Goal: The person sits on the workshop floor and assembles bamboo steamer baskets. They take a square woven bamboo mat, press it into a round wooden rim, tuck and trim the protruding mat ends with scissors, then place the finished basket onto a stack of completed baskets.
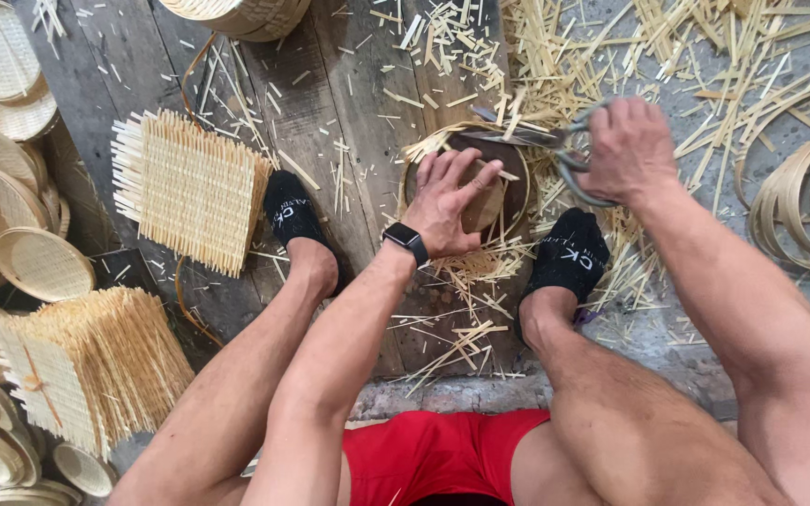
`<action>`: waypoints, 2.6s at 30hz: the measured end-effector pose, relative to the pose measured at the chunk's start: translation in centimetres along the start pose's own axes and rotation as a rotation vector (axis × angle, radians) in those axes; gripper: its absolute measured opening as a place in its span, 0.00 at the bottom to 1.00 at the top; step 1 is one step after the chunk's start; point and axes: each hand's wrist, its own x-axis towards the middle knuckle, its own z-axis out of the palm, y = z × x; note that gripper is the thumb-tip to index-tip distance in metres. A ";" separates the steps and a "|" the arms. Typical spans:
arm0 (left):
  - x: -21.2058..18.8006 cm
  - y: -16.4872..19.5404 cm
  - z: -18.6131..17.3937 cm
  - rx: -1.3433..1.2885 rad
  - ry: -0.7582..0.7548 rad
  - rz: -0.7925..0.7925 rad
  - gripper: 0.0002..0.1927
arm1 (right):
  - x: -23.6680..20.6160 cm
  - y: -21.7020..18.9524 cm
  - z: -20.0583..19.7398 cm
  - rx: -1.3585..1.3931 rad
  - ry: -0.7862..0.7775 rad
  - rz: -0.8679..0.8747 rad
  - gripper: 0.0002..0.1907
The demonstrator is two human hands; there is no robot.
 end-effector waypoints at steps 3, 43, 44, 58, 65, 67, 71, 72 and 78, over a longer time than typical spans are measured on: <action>0.2 -0.4 -0.7 0.030 -0.062 0.045 0.61 | 1.1 -1.5 0.2 -0.011 -0.127 -0.003 0.27; 0.0 0.4 -0.1 0.083 -0.168 -0.069 0.67 | 0.4 -1.7 1.6 0.066 -0.110 -0.014 0.23; -0.1 0.7 0.1 0.092 -0.062 -0.117 0.67 | 0.0 -1.4 1.8 0.108 -0.198 0.006 0.17; -0.1 3.7 3.6 0.017 0.283 -0.521 0.58 | -1.4 -0.4 3.1 0.026 -0.113 0.018 0.16; -0.2 3.1 1.8 0.017 0.119 -0.406 0.58 | -0.8 0.1 2.7 -0.033 0.102 -0.045 0.29; -0.1 2.6 1.2 0.019 0.022 -0.346 0.58 | -0.1 -0.6 2.3 -0.050 0.067 -0.044 0.27; 0.0 3.0 1.3 0.062 0.161 -0.338 0.61 | -0.4 0.0 1.3 0.118 -0.308 0.030 0.17; 0.0 3.6 1.8 0.016 0.268 -0.392 0.63 | -0.7 0.5 1.0 0.159 -0.430 0.054 0.19; -0.3 4.4 3.1 -0.031 0.252 -0.426 0.57 | -1.0 1.0 0.4 0.075 -0.076 -0.044 0.34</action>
